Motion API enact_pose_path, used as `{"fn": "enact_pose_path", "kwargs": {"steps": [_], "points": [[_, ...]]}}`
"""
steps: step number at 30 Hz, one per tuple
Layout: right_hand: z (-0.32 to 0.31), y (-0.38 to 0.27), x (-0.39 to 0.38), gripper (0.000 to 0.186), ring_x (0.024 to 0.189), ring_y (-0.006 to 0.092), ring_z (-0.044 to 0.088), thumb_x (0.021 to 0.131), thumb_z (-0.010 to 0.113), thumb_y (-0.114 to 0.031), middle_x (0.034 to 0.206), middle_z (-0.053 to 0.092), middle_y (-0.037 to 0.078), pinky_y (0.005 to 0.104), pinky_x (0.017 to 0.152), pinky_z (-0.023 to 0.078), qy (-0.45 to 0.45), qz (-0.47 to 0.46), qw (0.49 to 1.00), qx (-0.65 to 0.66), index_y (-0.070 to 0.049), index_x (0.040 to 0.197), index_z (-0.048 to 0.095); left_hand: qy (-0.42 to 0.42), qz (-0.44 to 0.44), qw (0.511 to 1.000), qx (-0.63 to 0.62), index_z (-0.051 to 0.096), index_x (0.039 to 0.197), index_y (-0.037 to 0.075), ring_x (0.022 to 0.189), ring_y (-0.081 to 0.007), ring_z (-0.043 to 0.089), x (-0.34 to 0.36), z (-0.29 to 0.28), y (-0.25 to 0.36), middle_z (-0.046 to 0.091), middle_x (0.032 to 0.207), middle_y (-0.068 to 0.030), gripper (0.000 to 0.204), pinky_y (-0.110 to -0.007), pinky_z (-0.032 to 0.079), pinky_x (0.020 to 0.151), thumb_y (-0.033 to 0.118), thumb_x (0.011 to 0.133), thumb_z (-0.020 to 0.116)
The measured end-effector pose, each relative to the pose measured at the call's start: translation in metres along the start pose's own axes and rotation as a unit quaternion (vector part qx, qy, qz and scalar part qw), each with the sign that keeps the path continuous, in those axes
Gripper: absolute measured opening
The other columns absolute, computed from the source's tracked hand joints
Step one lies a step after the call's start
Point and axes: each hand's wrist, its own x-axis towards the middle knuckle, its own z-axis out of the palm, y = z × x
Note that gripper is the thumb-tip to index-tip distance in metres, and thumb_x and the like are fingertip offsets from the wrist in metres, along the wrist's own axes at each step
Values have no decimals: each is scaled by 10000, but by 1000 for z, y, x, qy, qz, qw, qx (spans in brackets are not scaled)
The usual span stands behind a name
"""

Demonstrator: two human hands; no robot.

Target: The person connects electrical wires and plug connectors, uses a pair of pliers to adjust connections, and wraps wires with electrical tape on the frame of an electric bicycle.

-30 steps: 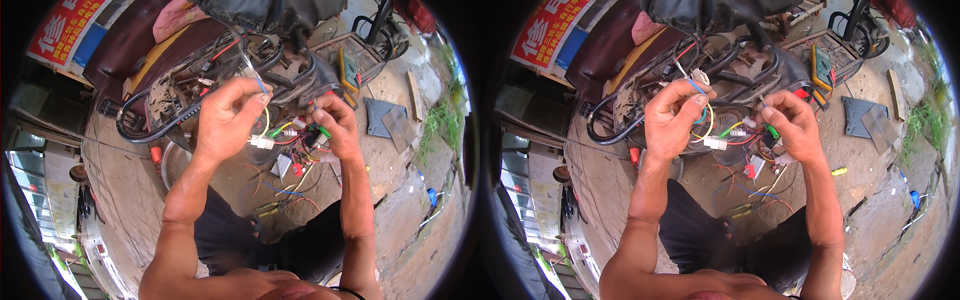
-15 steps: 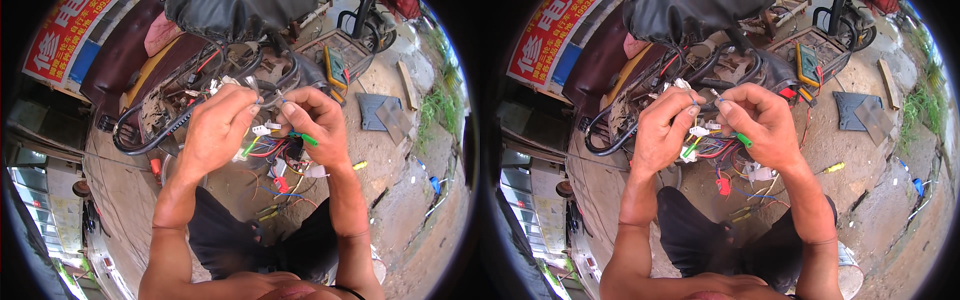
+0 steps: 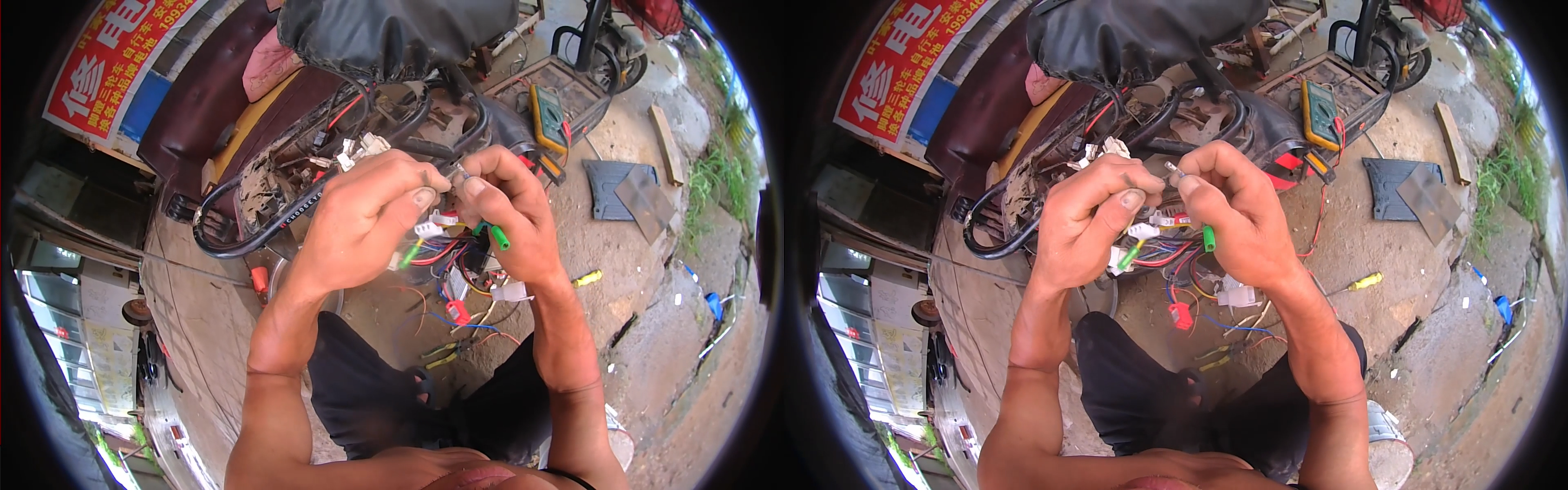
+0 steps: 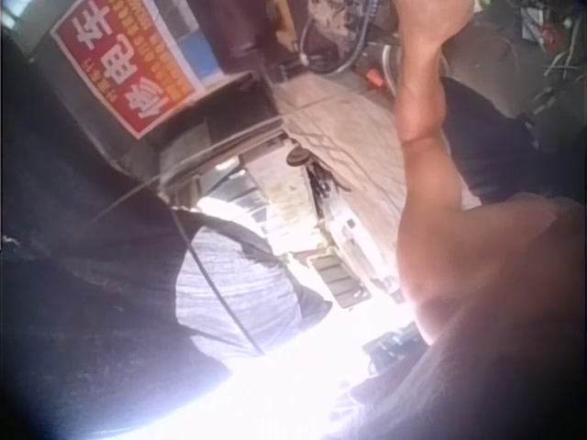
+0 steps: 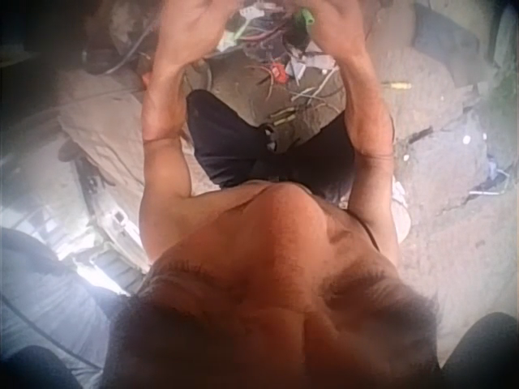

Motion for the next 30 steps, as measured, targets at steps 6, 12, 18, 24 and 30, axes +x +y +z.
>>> {"fn": "enact_pose_path", "kwargs": {"steps": [6,12,18,24,30], "points": [[-1,11,1,283,734,34,446,927,661,-86,818,543,-50,226,662,366,4,57,995,85,-2,1195,626,-29,-49,998,-34,667,954,-32,737,-101,583,8,-1,-10,671,847,-70,175,-296,493,669,112,1017,590],[-6,6,1,496,807,56,551,894,727,-7,923,583,-8,228,768,489,-2,-53,999,6,10,1377,615,-169,-15,982,79,632,959,-1,803,-373,631,19,-4,-11,639,870,-170,123,-444,500,707,122,968,632],[-23,4,7,294,791,104,610,852,756,16,929,658,29,265,663,496,-47,-151,955,-253,-49,1138,748,-210,-5,976,63,657,946,-2,656,-258,641,26,-17,-13,607,728,-103,119,-396,491,613,114,969,639],[-21,4,12,172,707,130,581,844,777,10,891,656,53,282,593,447,-50,-259,915,-305,-46,994,716,-233,7,971,47,674,963,-6,646,-228,646,29,-21,-12,631,741,-82,109,-364,504,619,101,965,649],[-15,11,5,124,666,123,526,933,730,-110,792,589,20,280,571,415,-7,-150,953,-263,-27,895,647,-102,-1,992,80,709,999,8,720,-249,662,24,-11,-7,664,809,-98,156,-347,520,653,-21,847,727]]}}
